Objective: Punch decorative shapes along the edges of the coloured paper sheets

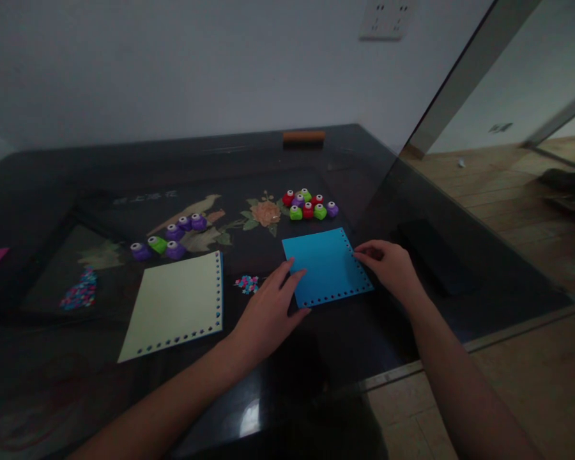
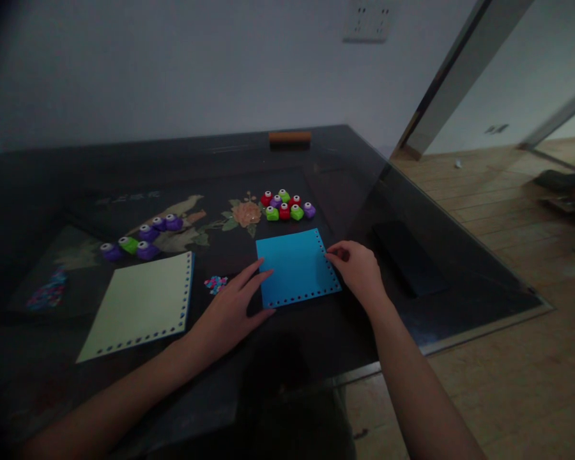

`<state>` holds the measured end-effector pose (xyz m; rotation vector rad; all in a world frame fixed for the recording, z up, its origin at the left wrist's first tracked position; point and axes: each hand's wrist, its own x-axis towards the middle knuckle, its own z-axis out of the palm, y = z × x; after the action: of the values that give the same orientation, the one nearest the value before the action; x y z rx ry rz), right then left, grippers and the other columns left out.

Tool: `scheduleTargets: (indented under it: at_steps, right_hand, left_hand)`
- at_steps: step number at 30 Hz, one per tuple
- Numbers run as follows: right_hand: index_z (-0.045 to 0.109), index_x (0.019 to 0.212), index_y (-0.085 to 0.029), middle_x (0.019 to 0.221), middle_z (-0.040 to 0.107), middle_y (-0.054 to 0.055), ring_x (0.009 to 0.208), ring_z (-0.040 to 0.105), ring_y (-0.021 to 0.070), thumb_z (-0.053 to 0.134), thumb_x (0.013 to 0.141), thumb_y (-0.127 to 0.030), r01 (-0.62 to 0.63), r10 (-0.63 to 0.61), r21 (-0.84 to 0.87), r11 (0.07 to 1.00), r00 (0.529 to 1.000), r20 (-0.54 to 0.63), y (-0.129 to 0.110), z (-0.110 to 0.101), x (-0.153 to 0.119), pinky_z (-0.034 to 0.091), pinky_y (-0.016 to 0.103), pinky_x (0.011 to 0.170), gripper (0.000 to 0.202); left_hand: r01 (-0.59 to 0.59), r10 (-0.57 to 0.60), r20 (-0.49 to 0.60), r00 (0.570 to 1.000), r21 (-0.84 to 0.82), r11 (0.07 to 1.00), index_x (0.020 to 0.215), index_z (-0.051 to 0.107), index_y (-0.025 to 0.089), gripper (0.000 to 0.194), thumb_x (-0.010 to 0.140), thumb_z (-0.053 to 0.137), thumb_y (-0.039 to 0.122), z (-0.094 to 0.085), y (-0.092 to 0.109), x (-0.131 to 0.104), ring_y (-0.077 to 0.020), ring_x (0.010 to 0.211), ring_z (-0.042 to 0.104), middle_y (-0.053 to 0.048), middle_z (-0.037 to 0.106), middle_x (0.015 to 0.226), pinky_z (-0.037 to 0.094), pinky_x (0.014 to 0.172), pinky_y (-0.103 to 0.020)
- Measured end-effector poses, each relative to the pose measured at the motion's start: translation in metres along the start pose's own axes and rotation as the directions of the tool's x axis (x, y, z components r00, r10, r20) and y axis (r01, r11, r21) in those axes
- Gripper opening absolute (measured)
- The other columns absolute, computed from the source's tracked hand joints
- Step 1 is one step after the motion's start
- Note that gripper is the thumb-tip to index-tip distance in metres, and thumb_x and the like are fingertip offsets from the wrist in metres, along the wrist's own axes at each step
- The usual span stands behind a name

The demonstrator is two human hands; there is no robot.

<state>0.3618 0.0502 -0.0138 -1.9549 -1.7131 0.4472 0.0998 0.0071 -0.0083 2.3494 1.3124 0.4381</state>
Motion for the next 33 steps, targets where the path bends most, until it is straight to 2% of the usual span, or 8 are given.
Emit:
scheduleTargets:
  at_steps: [6, 14, 18, 21, 24, 28, 31, 33]
  right_hand:
    - [0.071, 0.082, -0.019, 0.074, 0.065, 0.005, 0.066, 0.057, 0.0188, 0.063, 0.074, -0.033, 0.009, -0.009, -0.004, 1.000, 1.000, 0.001, 0.001, 0.000, 0.000, 0.043, 0.032, 0.061, 0.017]
    - [0.071, 0.083, -0.020, 0.072, 0.065, 0.004, 0.066, 0.058, 0.0182, 0.060, 0.075, -0.032, 0.001, 0.000, -0.038, 0.999, 1.000, 0.011, -0.002, -0.001, 0.000, 0.043, 0.031, 0.062, 0.018]
    - [0.071, 0.083, -0.020, 0.075, 0.066, 0.004, 0.067, 0.059, 0.0189, 0.059, 0.075, -0.034, -0.011, 0.011, -0.025, 1.000, 1.000, 0.010, 0.000, -0.002, 0.001, 0.044, 0.032, 0.063, 0.020]
    - [0.071, 0.083, -0.019, 0.075, 0.067, 0.005, 0.068, 0.060, 0.0195, 0.058, 0.075, -0.036, -0.025, 0.025, 0.000, 1.000, 1.000, 0.008, 0.002, -0.002, 0.001, 0.044, 0.032, 0.063, 0.022]
    - [0.071, 0.083, -0.018, 0.076, 0.069, 0.005, 0.069, 0.061, 0.0203, 0.058, 0.074, -0.036, -0.032, 0.032, 0.016, 0.999, 0.999, -0.004, 0.003, -0.002, 0.002, 0.045, 0.033, 0.064, 0.023]
    - [0.071, 0.081, -0.019, 0.078, 0.070, 0.006, 0.069, 0.062, 0.0214, 0.058, 0.072, -0.040, -0.049, 0.049, 0.030, 0.998, 0.999, -0.009, 0.003, -0.003, 0.003, 0.045, 0.033, 0.063, 0.026]
    - [0.071, 0.081, -0.019, 0.078, 0.069, 0.007, 0.069, 0.062, 0.0222, 0.058, 0.070, -0.043, -0.074, 0.074, 0.024, 0.997, 0.997, -0.017, 0.004, -0.004, 0.005, 0.045, 0.034, 0.063, 0.029]
    - [0.071, 0.081, -0.018, 0.074, 0.069, 0.006, 0.063, 0.061, 0.0217, 0.059, 0.069, -0.045, -0.094, 0.095, 0.032, 0.995, 0.995, -0.029, 0.005, -0.004, 0.006, 0.045, 0.034, 0.061, 0.032]
  left_hand:
    - [-0.011, 0.010, -0.007, 1.000, -0.050, 0.999, 0.131, 0.043, 0.022, 0.058, 0.078, 0.066, 0.026, -0.001, 0.001, 0.000, -0.0295, 0.132, 0.037, -0.013, 0.032, 0.148, 0.037, 0.106, -0.046]
    - [-0.005, 0.005, 0.005, 1.000, -0.004, 1.000, 0.131, 0.043, 0.020, 0.059, 0.077, 0.066, 0.024, 0.001, 0.001, 0.000, -0.0289, 0.132, 0.037, -0.013, 0.031, 0.148, 0.036, 0.107, -0.044]
    - [0.002, -0.001, 0.015, 1.000, -0.006, 1.000, 0.133, 0.043, 0.020, 0.066, 0.074, 0.070, 0.035, -0.014, 0.006, 0.001, -0.0299, 0.131, 0.038, -0.013, 0.031, 0.149, 0.037, 0.106, -0.045]
    - [-0.018, 0.017, -0.065, 0.998, -0.015, 1.000, 0.129, 0.048, 0.023, 0.052, 0.080, 0.063, 0.034, -0.037, 0.001, -0.002, -0.0268, 0.130, 0.040, -0.009, 0.037, 0.146, 0.037, 0.105, -0.044]
    - [-0.023, 0.019, -0.160, 0.987, -0.019, 1.000, 0.119, 0.056, 0.023, 0.033, 0.087, 0.053, 0.029, -0.064, -0.027, -0.012, -0.0229, 0.122, 0.048, -0.006, 0.049, 0.136, 0.041, 0.102, -0.041]
    - [0.024, -0.009, -0.284, 0.959, 0.050, 0.998, 0.107, 0.062, 0.021, 0.026, 0.089, 0.046, 0.031, -0.094, -0.097, -0.036, -0.0224, 0.106, 0.060, -0.006, 0.066, 0.111, 0.045, 0.096, -0.040]
    - [0.159, -0.116, -0.385, 0.916, 0.083, 0.984, 0.102, 0.065, 0.021, 0.025, 0.088, 0.047, 0.032, -0.105, -0.146, -0.055, -0.0226, 0.095, 0.064, -0.006, 0.069, 0.103, 0.048, 0.089, -0.038]
    - [0.209, -0.159, -0.427, 0.890, 0.072, 0.975, 0.099, 0.066, 0.020, 0.025, 0.088, 0.047, 0.033, -0.107, -0.167, -0.064, -0.0224, 0.092, 0.065, -0.006, 0.070, 0.099, 0.049, 0.085, -0.037]
